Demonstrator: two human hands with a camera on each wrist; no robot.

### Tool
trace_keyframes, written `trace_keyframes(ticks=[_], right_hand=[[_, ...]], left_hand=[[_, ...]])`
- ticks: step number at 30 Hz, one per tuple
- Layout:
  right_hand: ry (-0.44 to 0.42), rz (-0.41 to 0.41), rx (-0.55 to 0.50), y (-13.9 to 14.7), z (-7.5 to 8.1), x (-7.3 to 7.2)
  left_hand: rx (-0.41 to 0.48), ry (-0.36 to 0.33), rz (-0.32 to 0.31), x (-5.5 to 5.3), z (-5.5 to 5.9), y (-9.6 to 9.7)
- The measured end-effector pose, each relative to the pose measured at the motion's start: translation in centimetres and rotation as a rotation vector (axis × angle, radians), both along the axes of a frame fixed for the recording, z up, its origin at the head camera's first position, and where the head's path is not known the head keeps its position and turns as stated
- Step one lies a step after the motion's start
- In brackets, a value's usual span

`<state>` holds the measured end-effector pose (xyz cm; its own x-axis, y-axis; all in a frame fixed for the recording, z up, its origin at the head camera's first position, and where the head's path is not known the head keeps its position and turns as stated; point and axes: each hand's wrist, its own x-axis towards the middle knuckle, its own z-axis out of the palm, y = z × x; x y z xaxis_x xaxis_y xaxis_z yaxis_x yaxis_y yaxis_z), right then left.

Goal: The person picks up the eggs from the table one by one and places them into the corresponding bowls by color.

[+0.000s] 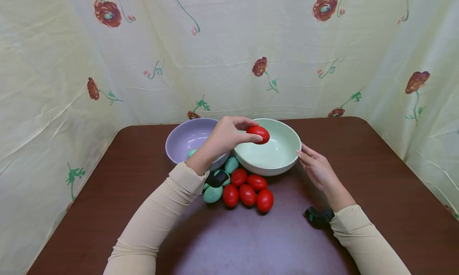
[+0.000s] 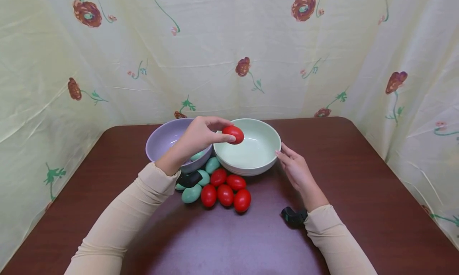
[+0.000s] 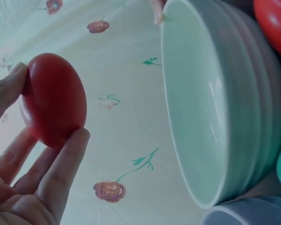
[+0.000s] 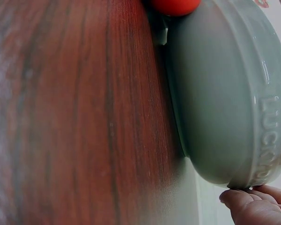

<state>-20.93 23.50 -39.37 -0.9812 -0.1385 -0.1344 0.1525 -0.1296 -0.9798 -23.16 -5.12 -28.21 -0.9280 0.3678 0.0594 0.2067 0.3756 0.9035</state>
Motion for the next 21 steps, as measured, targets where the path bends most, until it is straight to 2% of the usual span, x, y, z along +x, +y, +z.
trace_keyframes(ticks=[6, 13, 21], right_hand=[[0.008, 0.015, 0.007, -0.1, -0.2, 0.0], [-0.002, 0.009, 0.013, 0.0, -0.1, 0.1], [0.005, 0.015, 0.007, 0.0, -0.1, 0.0]], left_hand=[[0.075, -0.019, -0.017, -1.3, 0.4, 0.7], [0.079, -0.056, 0.011, -2.5, 0.5, 1.2], [0.093, -0.042, 0.029, -3.7, 0.7, 1.6]])
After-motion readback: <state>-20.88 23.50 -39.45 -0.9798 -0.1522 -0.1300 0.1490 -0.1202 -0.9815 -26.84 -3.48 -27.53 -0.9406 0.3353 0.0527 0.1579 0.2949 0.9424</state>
